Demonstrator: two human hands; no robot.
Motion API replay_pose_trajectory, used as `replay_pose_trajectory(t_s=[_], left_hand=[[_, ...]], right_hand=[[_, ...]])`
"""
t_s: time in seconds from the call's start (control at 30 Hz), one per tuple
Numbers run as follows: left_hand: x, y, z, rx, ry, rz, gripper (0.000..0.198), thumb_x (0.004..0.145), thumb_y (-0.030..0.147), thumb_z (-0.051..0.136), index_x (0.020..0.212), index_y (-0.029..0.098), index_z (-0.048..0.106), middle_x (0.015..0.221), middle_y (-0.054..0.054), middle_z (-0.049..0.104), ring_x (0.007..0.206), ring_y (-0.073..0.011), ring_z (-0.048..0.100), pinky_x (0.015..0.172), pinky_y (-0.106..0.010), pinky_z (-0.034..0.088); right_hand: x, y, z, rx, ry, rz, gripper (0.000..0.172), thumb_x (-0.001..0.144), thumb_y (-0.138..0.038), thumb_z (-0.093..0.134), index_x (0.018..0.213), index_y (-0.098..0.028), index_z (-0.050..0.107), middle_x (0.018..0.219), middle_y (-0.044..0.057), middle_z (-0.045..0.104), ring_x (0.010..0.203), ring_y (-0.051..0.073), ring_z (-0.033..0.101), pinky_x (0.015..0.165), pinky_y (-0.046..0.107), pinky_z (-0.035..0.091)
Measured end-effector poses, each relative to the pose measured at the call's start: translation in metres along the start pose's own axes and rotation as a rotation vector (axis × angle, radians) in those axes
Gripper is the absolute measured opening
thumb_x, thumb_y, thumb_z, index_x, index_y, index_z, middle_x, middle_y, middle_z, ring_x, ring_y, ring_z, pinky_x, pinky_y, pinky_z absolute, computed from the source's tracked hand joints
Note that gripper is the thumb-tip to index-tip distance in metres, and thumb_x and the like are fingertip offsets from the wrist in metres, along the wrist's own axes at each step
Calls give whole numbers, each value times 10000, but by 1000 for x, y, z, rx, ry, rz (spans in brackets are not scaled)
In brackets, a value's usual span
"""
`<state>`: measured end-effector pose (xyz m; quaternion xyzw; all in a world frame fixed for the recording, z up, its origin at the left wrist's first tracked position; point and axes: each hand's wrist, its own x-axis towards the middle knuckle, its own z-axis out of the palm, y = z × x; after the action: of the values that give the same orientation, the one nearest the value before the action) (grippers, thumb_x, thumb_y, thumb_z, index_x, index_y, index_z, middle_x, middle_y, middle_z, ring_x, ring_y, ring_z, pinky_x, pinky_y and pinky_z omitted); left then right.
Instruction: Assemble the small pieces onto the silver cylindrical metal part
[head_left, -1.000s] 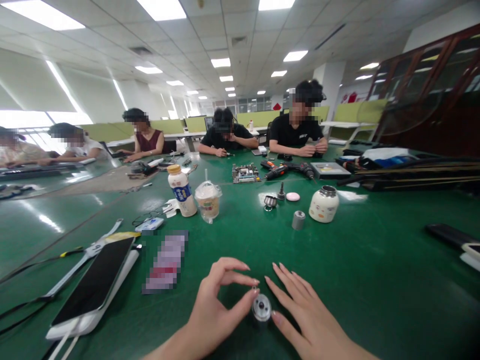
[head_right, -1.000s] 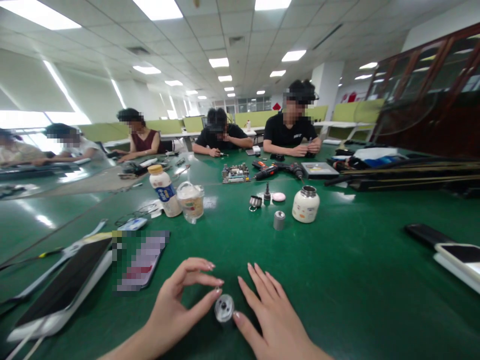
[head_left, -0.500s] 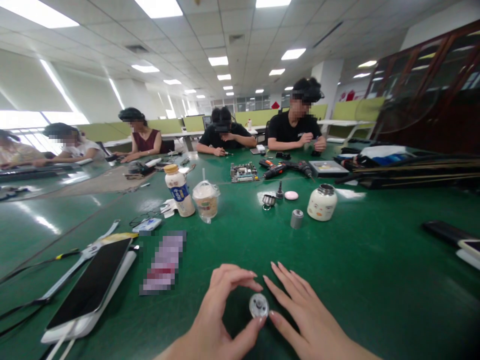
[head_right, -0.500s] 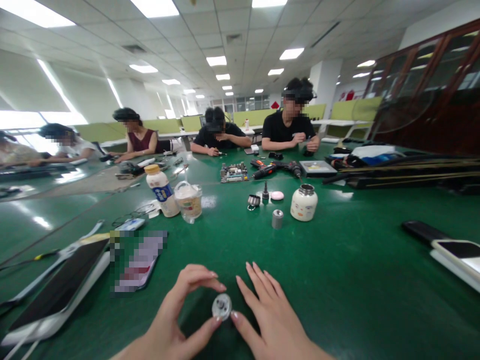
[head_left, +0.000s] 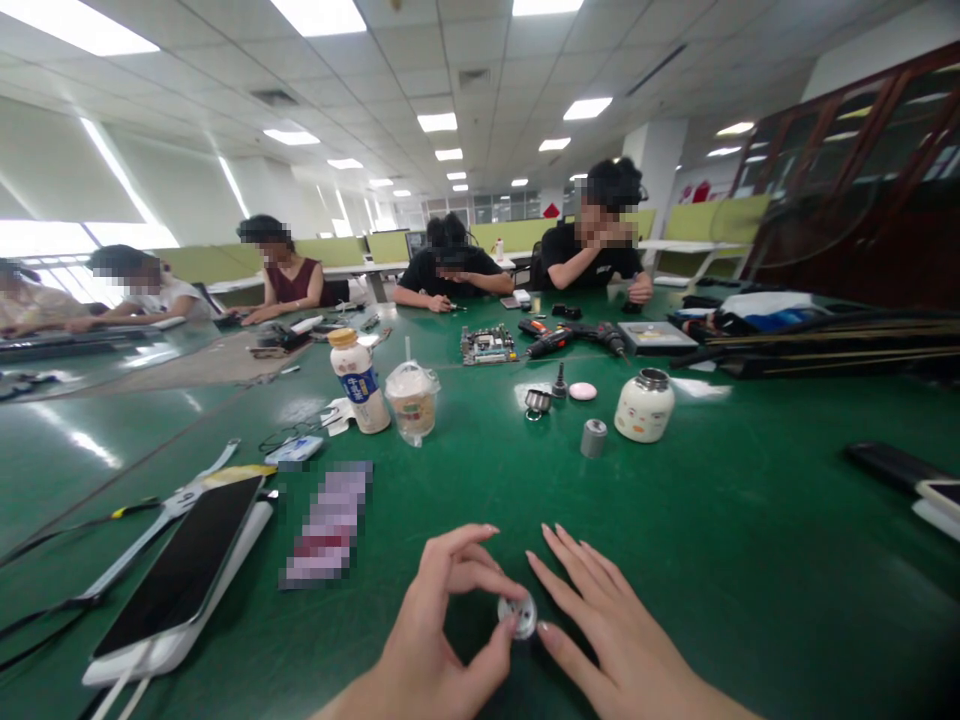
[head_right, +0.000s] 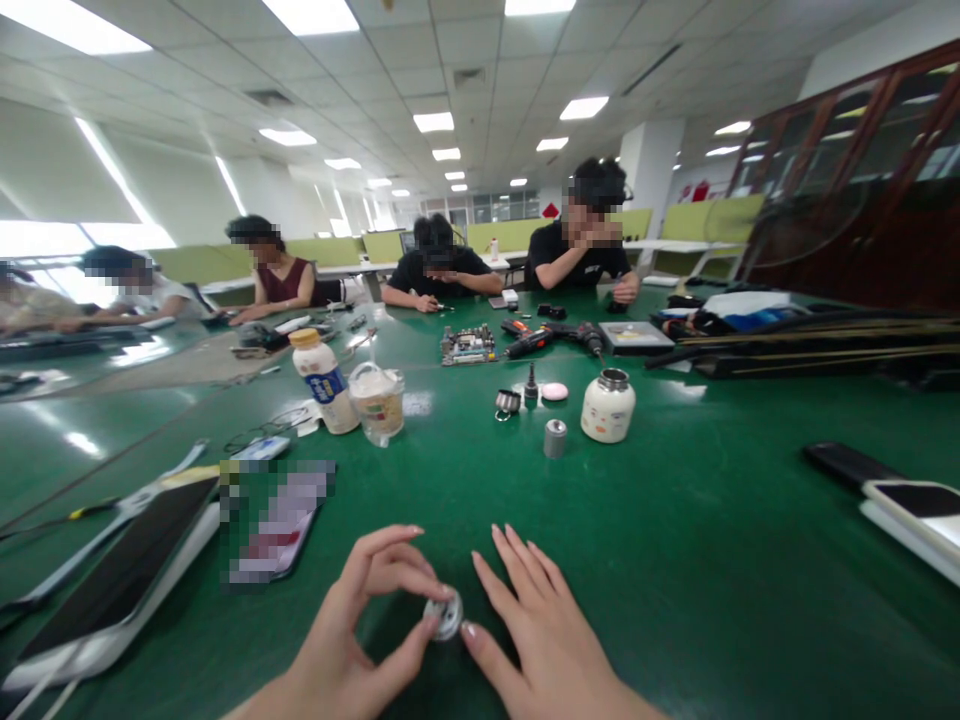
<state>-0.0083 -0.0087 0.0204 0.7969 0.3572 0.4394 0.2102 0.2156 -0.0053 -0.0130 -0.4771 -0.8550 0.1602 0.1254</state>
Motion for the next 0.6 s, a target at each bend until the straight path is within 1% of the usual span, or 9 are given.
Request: replay_pose_trajectory(t_s=[0.07, 0.13, 0.17, 0.23, 0.3, 0.4, 0.47, 0.53, 0.6], left_hand=[[-1, 1, 0, -2, -30, 37, 630, 788, 58, 533, 1347, 243, 310, 1057, -49, 704, 1056, -221, 619, 973, -408, 449], [0, 1, -1, 40, -33, 48, 626, 779, 86, 578, 1333, 251, 337, 1174, -67, 664, 1131, -237, 589, 1008, -417, 424], [0, 0, -1, 60, -22, 41, 639, 772, 105, 618, 1328, 254, 341, 1167, -63, 667, 1121, -240, 593, 1005, -415, 422], [0, -2, 0, 72, 7, 20, 679, 765, 117, 660, 1338, 251, 320, 1043, -34, 708, 1045, -228, 620, 978, -402, 433], [0, -4, -1, 51, 9, 35, 679, 787, 96, 607, 1368, 238, 286, 950, -14, 729, 1014, -220, 628, 968, -397, 435], [0, -3, -3, 43, -40, 103, 644, 793, 67, 513, 1381, 235, 309, 1121, -55, 701, 1119, -231, 597, 994, -405, 422], [0, -1, -3, 74, -49, 89, 624, 788, 78, 548, 1355, 244, 348, 1214, -73, 660, 1151, -245, 585, 1001, -411, 415], [0, 0, -2, 95, -19, 39, 642, 777, 96, 617, 1341, 243, 346, 1159, -67, 679, 1085, -242, 615, 991, -416, 412], [1, -1, 0, 86, 17, 14, 661, 778, 103, 638, 1342, 237, 321, 1020, -36, 716, 973, -223, 642, 957, -411, 424]], right_hand=[[0, -1, -1, 5, -1, 3, 594, 969, -576, 358, 1491, -295, 315, 1586, 62, 186, 1457, 312, 187, 1158, 566, 246], [1, -1, -1, 9, -7, 8, 593, 970, -577, 351, 1492, -298, 311, 1588, 63, 172, 1459, 314, 177, 1156, 575, 240], [2, -1, -1, 11, -11, 9, 594, 970, -578, 349, 1493, -299, 308, 1589, 63, 167, 1459, 315, 173, 1156, 577, 238], [3, -1, 0, 16, -15, 11, 594, 972, -577, 346, 1495, -299, 301, 1589, 62, 166, 1460, 316, 169, 1157, 578, 235], [3, 0, 0, 20, -11, 10, 593, 971, -576, 352, 1495, -302, 299, 1588, 59, 169, 1459, 317, 172, 1158, 579, 233], [2, 1, 2, 28, 10, 5, 588, 968, -569, 374, 1493, -315, 299, 1589, 52, 171, 1457, 320, 180, 1158, 580, 233], [2, 2, 3, 31, 24, 0, 584, 966, -563, 388, 1491, -320, 303, 1588, 48, 176, 1457, 321, 184, 1158, 578, 238], [1, 3, 4, 31, 28, -4, 582, 967, -558, 392, 1490, -319, 305, 1587, 49, 183, 1456, 321, 188, 1157, 576, 242], [1, 4, 5, 31, 28, -10, 581, 968, -554, 394, 1491, -318, 304, 1586, 49, 187, 1455, 321, 192, 1156, 574, 245]])
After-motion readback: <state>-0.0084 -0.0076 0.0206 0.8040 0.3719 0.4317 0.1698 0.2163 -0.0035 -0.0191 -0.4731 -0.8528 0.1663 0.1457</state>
